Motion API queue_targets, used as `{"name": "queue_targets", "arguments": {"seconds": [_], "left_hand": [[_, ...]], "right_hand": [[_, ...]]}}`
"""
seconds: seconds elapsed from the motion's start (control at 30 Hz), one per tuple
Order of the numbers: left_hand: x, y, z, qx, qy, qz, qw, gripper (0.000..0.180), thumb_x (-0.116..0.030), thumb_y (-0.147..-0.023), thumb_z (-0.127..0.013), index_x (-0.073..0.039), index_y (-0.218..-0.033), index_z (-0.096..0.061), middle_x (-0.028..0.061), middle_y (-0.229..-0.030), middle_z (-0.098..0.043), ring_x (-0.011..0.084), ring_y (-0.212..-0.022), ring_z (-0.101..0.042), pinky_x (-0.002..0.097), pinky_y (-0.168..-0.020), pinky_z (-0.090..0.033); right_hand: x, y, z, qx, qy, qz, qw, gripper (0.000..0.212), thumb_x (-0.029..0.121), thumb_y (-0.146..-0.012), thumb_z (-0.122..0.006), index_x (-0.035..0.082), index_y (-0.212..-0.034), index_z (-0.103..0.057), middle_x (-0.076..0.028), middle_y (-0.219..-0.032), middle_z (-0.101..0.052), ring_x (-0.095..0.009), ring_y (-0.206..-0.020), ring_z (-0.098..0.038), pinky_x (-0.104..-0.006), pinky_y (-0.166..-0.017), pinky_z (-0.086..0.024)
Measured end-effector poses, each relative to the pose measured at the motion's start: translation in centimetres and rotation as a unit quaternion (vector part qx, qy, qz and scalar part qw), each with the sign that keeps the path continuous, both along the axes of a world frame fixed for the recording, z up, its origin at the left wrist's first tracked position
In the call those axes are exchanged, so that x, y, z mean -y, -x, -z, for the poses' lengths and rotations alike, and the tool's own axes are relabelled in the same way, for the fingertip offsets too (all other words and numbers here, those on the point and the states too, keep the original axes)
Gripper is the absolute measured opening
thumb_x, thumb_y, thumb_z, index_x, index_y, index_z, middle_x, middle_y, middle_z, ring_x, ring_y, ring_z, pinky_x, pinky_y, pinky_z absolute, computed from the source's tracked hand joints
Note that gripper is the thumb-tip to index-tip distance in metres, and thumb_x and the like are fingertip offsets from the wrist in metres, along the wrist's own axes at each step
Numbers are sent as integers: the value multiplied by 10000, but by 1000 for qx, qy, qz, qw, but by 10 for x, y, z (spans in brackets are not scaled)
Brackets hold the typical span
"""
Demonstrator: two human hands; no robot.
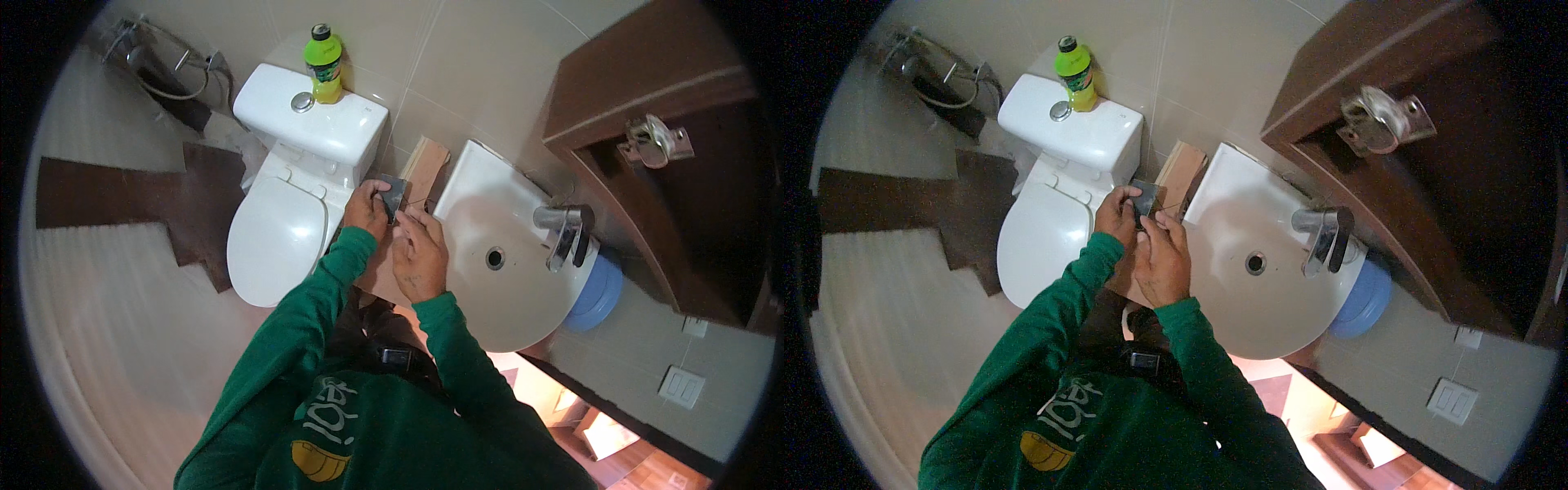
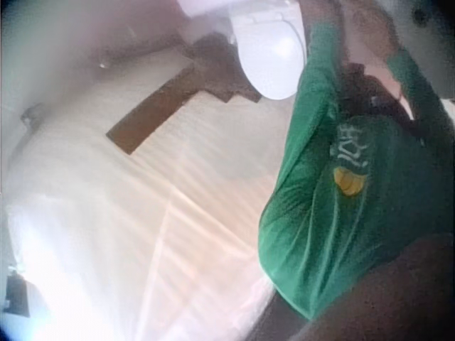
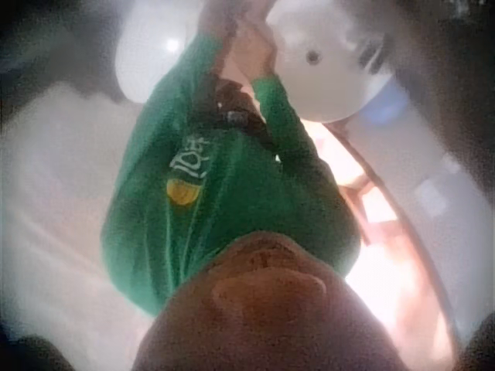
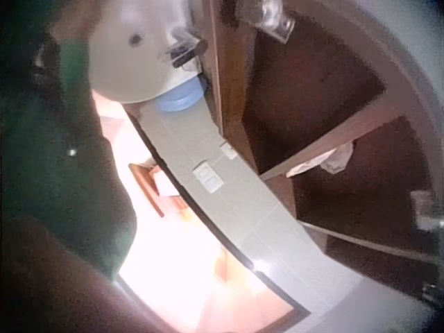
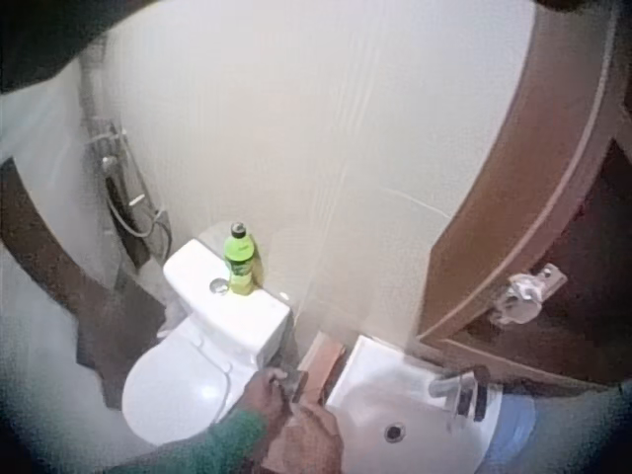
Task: The person sands the edges and surfaces of a wooden board placed between the toilet and sink using a sanding block. The person repeatedly rubs the sanding block along the board's edges and top surface.
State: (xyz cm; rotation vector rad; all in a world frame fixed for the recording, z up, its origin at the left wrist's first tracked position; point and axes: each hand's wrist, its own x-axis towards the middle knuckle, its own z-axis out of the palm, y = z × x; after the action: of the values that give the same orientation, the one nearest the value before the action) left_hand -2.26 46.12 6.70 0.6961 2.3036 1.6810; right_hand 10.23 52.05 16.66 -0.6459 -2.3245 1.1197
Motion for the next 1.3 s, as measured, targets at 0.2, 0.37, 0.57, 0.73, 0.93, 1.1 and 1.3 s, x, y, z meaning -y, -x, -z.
{"name": "queue_targets", "arguments": {"seconds": [0.2,0.37,0.57,0.73,0.93,1.1,1.3], "left_hand": [[-53,29,15,-24,71,1,997,229,-143,-852,-588,-39,-1051,-540,213,-1079,-547,399,-1077,-514,453,-920,-432],[-83,44,2,-11,98,27,995,469,-344,-775,-713,-38,-1079,-529,230,-1133,-522,390,-1110,-508,447,-950,-425],[-106,57,37,-114,112,28,987,543,-338,-795,-678,-36,-1227,-545,248,-1216,-513,404,-1154,-501,446,-999,-414],[-110,48,40,-110,148,19,983,505,-314,-842,-612,-53,-1273,-583,202,-1319,-479,370,-1220,-488,435,-1019,-425],[-116,40,31,-229,130,9,965,467,-294,-862,-581,-20,-1240,-595,199,-1360,-486,378,-1203,-509,439,-1030,-412],[-104,27,32,-235,238,58,941,431,-274,-909,-532,-77,-1291,-558,124,-1416,-470,377,-1188,-521,434,-1009,-434],[-117,29,24,-229,278,35,932,427,-299,-948,-467,-110,-1328,-509,96,-1392,-501,440,-1001,-579,482,-920,-484]], "right_hand": [[-26,-59,-10,62,-56,4,997,205,56,-872,-597,0,-1059,-657,-168,-1042,-637,-273,-925,-643,-329,-803,-523],[-28,-122,-27,113,-38,63,991,198,41,-862,-595,17,-1048,-660,-177,-1029,-652,-289,-899,-655,-363,-766,-541],[-25,-198,-32,162,-53,160,972,216,41,-866,-595,21,-1071,-660,-163,-1012,-653,-252,-856,-652,-335,-721,-534],[-23,-243,-31,192,-16,225,955,254,49,-877,-590,30,-1125,-647,-132,-1001,-663,-195,-806,-641,-313,-691,-524],[-37,-266,-24,217,-4,236,947,353,102,-897,-570,15,-1239,-580,-119,-1052,-666,-170,-804,-648,-293,-717,-529],[-38,-294,-23,247,4,263,933,373,106,-908,-561,15,-1270,-555,-113,-1042,-664,-156,-775,-631,-289,-709,-522],[-12,-349,-14,295,53,285,910,391,102,-915,-555,12,-1295,-531,-108,-1007,-667,-128,-744,-620,-278,-680,-522]]}}
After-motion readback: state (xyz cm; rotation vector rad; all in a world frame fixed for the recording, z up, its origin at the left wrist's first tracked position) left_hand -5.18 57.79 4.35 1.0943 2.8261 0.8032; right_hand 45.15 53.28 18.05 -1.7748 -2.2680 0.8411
